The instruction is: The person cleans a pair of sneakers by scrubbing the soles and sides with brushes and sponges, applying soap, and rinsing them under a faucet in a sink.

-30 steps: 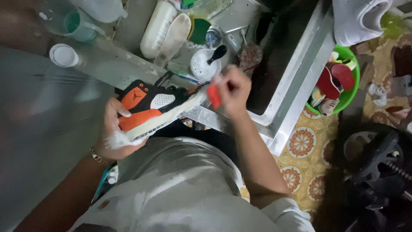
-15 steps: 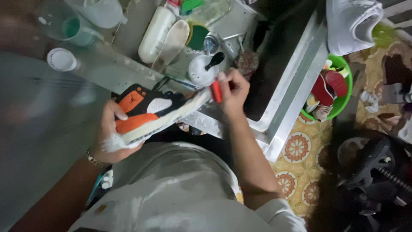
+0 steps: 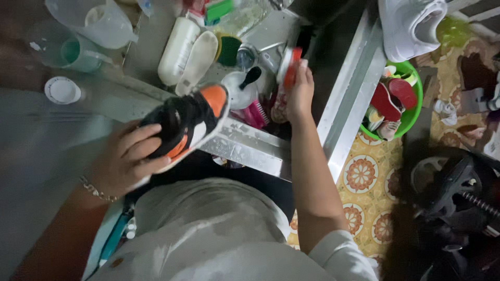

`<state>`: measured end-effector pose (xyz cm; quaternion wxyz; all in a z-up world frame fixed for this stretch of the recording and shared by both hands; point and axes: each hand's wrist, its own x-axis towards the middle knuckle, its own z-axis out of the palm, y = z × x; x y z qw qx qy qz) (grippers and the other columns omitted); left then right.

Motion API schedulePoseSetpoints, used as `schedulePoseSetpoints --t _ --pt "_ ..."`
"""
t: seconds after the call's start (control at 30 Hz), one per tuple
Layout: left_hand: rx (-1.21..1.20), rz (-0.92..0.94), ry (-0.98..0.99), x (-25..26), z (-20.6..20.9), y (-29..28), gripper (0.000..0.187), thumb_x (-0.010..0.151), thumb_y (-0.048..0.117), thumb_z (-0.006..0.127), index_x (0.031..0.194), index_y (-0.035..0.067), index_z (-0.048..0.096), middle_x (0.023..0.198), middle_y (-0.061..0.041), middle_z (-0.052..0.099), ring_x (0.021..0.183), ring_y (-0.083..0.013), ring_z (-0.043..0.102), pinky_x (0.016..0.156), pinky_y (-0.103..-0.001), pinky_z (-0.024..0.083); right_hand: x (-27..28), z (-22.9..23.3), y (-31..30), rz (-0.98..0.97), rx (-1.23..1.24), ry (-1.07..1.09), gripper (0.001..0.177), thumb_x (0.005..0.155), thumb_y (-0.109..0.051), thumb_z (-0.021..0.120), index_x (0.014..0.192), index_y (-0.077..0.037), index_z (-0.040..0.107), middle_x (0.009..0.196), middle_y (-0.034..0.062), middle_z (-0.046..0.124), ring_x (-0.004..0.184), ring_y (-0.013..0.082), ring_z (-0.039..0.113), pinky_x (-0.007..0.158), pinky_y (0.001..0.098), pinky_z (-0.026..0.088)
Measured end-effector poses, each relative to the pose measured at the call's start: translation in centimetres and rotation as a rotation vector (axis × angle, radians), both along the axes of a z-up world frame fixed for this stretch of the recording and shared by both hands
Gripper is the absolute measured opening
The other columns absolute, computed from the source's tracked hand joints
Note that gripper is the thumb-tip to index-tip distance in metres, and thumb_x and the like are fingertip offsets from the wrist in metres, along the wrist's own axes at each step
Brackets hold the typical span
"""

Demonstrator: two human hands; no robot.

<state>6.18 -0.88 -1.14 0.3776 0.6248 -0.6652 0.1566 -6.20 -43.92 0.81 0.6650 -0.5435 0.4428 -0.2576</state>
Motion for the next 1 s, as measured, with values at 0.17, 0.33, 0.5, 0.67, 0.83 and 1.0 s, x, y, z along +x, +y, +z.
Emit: schedulePoseSetpoints --t 0.17,0.33,0.5,0.67,0.83,1.0 --pt "0.319 0.099 -0.198 1.9 4.1 3.1 0.047 0.113 -0.01 0.069 0.146 0.021 0.052 0.152 -0.008 0.074 0.158 -0.041 0.063 0.127 -0.071 0.057 -2.6 -14.5 -8.3 0.245 -0.276 0.531 0.062 0.111 -0.048 0.076 0.157 -0.007 0.077 0.142 0.0176 0.076 0.131 0.0349 0.081 0.112 0.0489 0.062" --pt "0.387 0.225 -0.334 2.1 2.3 7.2 0.073 0.109 -0.008 0.095 0.155 0.029 0.053 0.145 0.007 0.083 0.149 -0.0407 0.071 0.12 -0.061 0.05 -1.7 -16.9 -9.1 0.541 -0.37 0.803 0.032 0.107 -0.026 0.065 0.116 -0.01 0.091 0.113 0.0233 0.09 0.106 0.0434 0.083 0.088 0.0585 0.057" --pt "1.123 0.256 -0.451 0.9 -0.2 14.3 0.08 0.09 0.041 0.099 0.163 0.038 0.065 0.111 -0.011 0.077 0.083 -0.0266 0.077 0.072 -0.043 0.068 -2.7 -22.3 -11.8 0.626 -0.548 0.847 0.035 0.112 -0.027 0.06 0.124 -0.017 0.091 0.126 0.034 0.086 0.115 0.0655 0.079 0.098 0.0667 0.061" --pt "1.297 0.505 -0.479 -1.5 7.6 9.6 0.076 0.083 0.063 0.089 0.156 0.043 0.074 0.153 0.014 0.083 0.126 -0.0181 0.082 0.105 -0.044 0.066 -2.9 -20.9 -12.5 0.569 -0.446 1.02 0.045 0.106 -0.037 0.072 0.13 -0.002 0.089 0.124 0.0327 0.087 0.117 0.0565 0.084 0.096 0.0628 0.066" --pt "0.901 0.696 -0.142 -2.9 12.0 3.8 0.058 0.079 0.022 0.082 0.135 0.013 0.094 0.136 -0.009 0.096 0.096 -0.0344 0.083 0.073 -0.047 0.059 -2.5 -28.0 -14.5 1.163 -0.946 1.174 0.089 0.113 -0.054 0.075 0.185 -0.005 0.055 0.189 0.0305 0.052 0.171 0.0541 0.047 0.142 0.0598 0.034" --pt "1.179 0.775 0.117 -2.9 12.7 2.5 0.035 0.122 0.035 0.069 0.091 0.019 0.074 0.088 -0.007 0.075 0.086 -0.0432 0.074 0.073 -0.057 0.056 -1.0 -30.1 -15.4 0.964 -0.474 1.168 0.187 0.08 -0.07 0.111 0.196 -0.006 -0.021 0.199 0.0338 -0.033 0.189 0.0501 -0.025 0.157 0.0596 0.007"
